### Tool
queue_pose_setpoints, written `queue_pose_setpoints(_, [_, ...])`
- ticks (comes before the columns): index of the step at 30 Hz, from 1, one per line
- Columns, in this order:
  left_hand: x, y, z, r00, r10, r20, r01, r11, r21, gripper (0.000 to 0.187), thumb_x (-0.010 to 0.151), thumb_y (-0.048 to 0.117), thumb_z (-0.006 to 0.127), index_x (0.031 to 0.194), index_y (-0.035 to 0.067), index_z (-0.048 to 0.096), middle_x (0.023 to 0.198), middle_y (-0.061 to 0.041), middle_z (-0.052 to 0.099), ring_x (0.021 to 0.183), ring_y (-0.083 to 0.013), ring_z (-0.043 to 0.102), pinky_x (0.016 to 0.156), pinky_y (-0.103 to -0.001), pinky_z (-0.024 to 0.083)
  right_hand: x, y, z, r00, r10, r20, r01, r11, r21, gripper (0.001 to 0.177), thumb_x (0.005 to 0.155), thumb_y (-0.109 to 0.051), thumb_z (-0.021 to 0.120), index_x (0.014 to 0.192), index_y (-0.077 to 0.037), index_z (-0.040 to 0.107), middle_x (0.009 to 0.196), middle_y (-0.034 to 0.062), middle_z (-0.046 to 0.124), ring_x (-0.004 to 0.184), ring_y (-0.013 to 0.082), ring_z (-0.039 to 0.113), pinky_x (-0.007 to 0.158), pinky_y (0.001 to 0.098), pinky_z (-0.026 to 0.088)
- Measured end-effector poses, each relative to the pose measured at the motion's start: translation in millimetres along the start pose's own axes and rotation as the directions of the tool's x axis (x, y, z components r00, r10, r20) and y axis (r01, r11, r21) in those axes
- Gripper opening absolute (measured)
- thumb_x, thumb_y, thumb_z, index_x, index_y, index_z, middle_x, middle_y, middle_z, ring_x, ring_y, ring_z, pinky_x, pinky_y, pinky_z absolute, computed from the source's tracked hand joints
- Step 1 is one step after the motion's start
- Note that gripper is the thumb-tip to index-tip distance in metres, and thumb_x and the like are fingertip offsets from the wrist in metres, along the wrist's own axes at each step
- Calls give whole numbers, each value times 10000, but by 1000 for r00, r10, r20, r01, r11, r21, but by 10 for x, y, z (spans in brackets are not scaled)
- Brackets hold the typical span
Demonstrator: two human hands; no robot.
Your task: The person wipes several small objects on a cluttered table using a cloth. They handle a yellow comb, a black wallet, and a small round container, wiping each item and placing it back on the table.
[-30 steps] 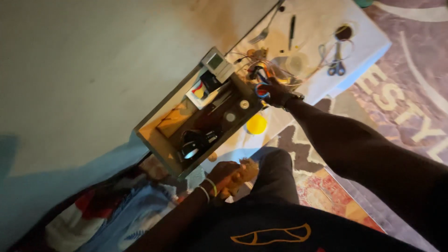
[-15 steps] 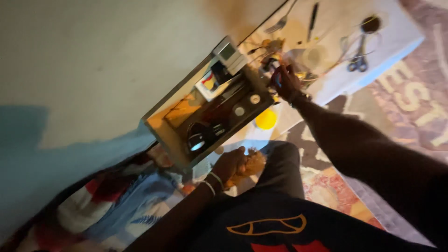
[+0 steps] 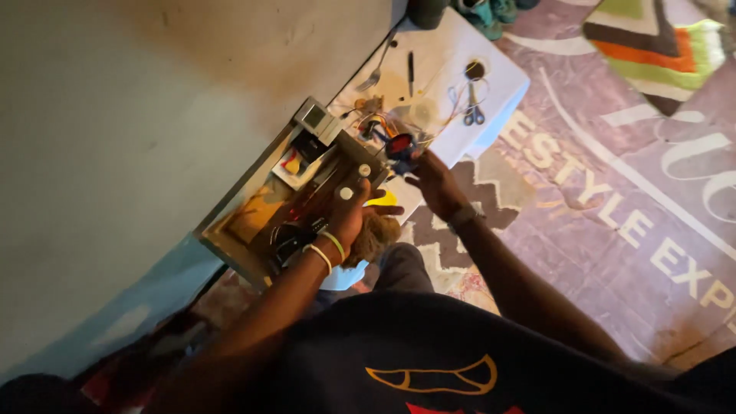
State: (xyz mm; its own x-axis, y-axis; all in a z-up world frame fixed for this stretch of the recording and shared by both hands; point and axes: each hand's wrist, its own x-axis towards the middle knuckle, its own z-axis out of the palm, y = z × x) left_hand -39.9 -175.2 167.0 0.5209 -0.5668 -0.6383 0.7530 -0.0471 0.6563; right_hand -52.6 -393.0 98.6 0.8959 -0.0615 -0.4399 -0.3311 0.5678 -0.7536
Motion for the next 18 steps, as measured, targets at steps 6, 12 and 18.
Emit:
queue_pose_setpoints(6, [-985,810,482,943,197,-268,-171,978,119,712,976,572,527,1429,23,560,1529,-167,520,1440,-342,449,1240,-468,321,-782,61,867,989,-143,30,142,989,37,487,964,-325,622,1403,-123,561,1230,128,698,1139,271,659,987,442,480])
queue_pose_setpoints(12, [-1015,525,84,954,43,-297,-19,996,84,736,814,533,765,1419,143,612,1460,-104,602,1390,-319,517,1224,-486,312,-1341,36,1600,981,24,-190,-66,973,-221,693,974,-438,646,1555,-157,395,1455,241,513,1391,425,465,1094,633,348])
queue_pose_setpoints(18, [-1074,440,-253,928,196,-318,-242,963,-114,581,926,416,659,1383,60,610,1451,-160,582,1360,-317,520,1194,-499,373,-1564,452,1512,966,36,-255,-150,885,-441,434,969,-559,660,1263,-243,703,1056,106,679,1036,232,656,871,372,506])
